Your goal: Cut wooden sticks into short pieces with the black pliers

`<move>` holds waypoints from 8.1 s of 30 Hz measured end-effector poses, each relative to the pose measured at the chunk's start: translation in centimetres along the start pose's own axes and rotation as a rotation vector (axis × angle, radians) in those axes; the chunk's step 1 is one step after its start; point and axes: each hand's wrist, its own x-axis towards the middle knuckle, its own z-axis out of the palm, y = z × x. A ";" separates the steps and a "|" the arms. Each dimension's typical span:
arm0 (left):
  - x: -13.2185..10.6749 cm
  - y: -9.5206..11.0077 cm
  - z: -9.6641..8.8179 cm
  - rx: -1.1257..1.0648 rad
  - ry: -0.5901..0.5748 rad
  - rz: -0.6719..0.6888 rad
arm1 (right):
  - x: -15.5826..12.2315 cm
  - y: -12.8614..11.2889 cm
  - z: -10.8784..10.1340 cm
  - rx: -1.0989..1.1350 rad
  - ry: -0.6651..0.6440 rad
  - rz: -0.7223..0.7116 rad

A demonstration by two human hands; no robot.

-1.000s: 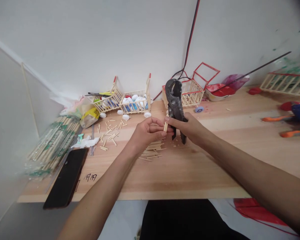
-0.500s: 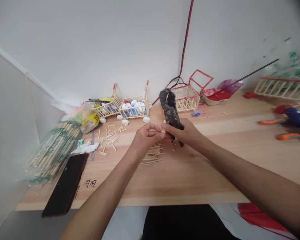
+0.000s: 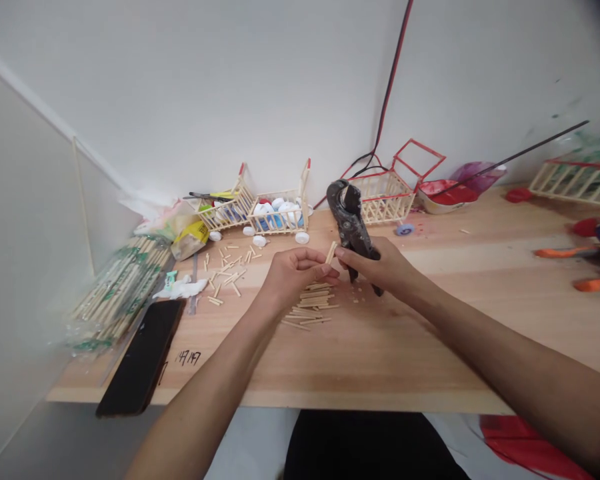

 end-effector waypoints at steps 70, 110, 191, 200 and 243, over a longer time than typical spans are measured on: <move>0.9 0.0 0.3 0.094 0.179 0.040 | 0.1 0.4 0.4 0.142 0.113 0.034; 0.6 -0.7 0.7 0.015 0.011 0.217 | 0.3 1.0 1.0 0.663 0.065 0.049; -0.1 0.2 1.0 0.150 -0.131 -0.036 | -0.2 0.4 0.3 0.284 -0.004 0.036; 0.0 0.1 0.7 0.144 -0.087 -0.032 | -0.5 -0.1 0.3 0.211 -0.051 0.074; 2.2 -0.6 -3.9 1.029 0.314 0.252 | 0.5 0.3 -0.6 0.316 0.089 0.112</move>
